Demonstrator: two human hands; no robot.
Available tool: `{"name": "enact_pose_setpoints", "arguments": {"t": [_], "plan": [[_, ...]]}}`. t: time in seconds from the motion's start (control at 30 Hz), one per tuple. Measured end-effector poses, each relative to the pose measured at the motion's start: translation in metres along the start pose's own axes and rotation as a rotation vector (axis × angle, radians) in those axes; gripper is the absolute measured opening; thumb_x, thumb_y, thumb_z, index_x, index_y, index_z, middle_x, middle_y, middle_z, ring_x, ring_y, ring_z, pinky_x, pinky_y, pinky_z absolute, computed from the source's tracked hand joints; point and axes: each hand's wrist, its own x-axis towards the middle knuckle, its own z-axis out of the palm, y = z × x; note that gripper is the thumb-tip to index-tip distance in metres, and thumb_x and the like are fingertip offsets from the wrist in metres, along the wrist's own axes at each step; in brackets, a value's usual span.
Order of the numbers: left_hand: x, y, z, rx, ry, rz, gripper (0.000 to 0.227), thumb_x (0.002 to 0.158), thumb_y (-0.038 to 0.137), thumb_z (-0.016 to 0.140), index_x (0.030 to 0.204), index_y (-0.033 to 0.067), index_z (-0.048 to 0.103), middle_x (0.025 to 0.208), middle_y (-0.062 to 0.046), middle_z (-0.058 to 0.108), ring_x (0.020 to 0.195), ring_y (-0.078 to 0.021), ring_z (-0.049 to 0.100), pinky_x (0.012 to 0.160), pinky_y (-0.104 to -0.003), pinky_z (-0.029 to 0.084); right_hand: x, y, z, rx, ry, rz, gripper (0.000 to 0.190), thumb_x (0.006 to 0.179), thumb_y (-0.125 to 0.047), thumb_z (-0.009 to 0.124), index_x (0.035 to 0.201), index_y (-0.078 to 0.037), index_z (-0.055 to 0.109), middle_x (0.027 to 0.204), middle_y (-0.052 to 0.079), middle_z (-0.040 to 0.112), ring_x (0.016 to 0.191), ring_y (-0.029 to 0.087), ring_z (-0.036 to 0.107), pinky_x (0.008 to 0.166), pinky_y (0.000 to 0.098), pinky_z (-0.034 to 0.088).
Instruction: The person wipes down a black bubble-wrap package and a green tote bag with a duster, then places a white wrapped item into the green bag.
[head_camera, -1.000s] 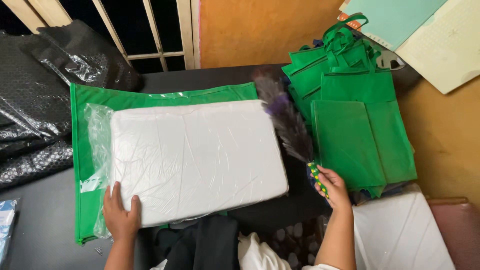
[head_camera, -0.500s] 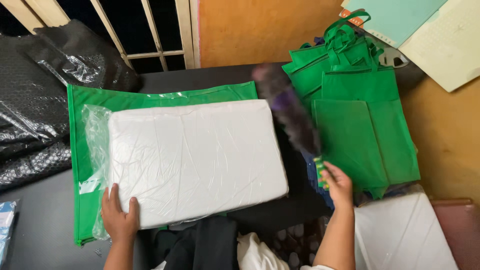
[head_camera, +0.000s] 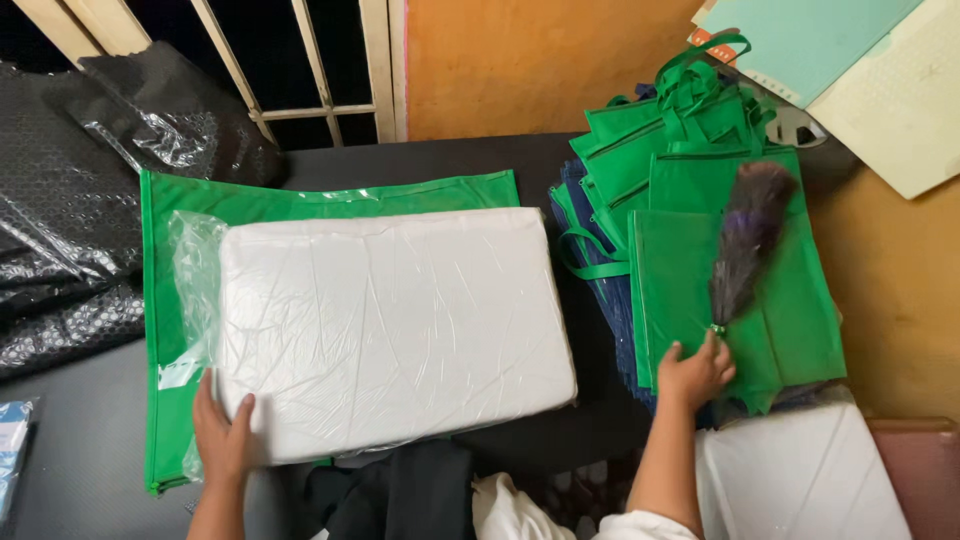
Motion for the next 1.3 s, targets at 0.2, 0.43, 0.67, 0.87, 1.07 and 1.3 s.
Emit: {"name": "enact_pose_setpoints", "arguments": {"t": [0.2,0.43,0.67,0.87,1.07,1.3], "plan": [[0.060,0.030,-0.017,-0.177,-0.178,-0.761,0.072,0.098,0.042,0.042,0.162,0.0132,0.030,0.164,-0.015,0.036,0.149,-0.0352,0.034,0.118,-0.051,0.024,-0.054,-0.111,0.035,0.684,-0.612,-0.062,0.072,0.088,-0.046,0.069,0.150,-0.016,0.049,0.145,0.012,0.059,0.128,0.027,0.058,0.104,0.0404,0.048],[0.066,0.016,-0.006,-0.574,-0.405,-1.004,0.090,0.084,0.049,0.075,0.161,0.0194,0.037,0.145,-0.034,0.048,0.125,-0.0578,0.050,0.095,-0.081,0.036,-0.072,-0.157,0.047,0.812,-0.832,0.016,0.076,0.077,-0.041,0.091,0.143,-0.019,0.061,0.131,0.015,0.069,0.127,0.030,0.062,0.104,0.0426,0.050],[0.058,0.005,-0.027,-0.819,-0.295,-0.638,0.079,0.067,0.011,0.075,0.141,0.0061,0.046,0.129,-0.015,0.063,0.112,-0.0283,0.059,0.094,-0.045,0.050,-0.027,-0.158,0.029,1.373,-0.698,-0.012,0.051,0.086,-0.004,0.074,0.133,-0.005,0.057,0.132,0.011,0.067,0.119,0.019,0.063,0.107,0.0335,0.049],[0.090,-0.072,-0.021,-0.730,0.076,-0.414,0.070,0.066,0.011,0.085,0.128,0.0098,0.053,0.121,-0.007,0.063,0.109,-0.0187,0.057,0.099,-0.037,0.047,0.010,-0.214,-0.061,1.647,-1.142,-0.159,0.118,0.073,-0.092,0.013,0.162,-0.014,0.028,0.173,0.009,0.020,0.163,0.028,0.001,0.115,0.0701,-0.011],[0.204,-0.173,0.041,-0.544,0.896,-0.482,0.042,0.081,0.038,0.101,0.088,0.0161,0.066,0.077,0.001,0.062,0.072,-0.0134,0.058,0.071,-0.031,0.047,-0.012,-0.201,-0.002,1.699,-1.404,0.447,0.061,0.085,-0.064,0.061,0.128,-0.022,0.061,0.127,0.010,0.065,0.119,0.034,0.061,0.086,0.0494,0.049],[0.049,-0.112,-0.020,0.454,-0.469,-0.464,0.054,0.100,0.053,0.045,0.116,0.0101,0.074,0.116,-0.027,0.074,0.107,-0.0568,0.065,0.086,-0.056,0.050,-0.109,-0.125,0.082,1.057,-1.316,0.508,0.073,0.086,-0.055,0.060,0.149,-0.021,0.047,0.156,0.006,0.053,0.130,0.034,0.059,0.099,0.0435,0.050]]}}
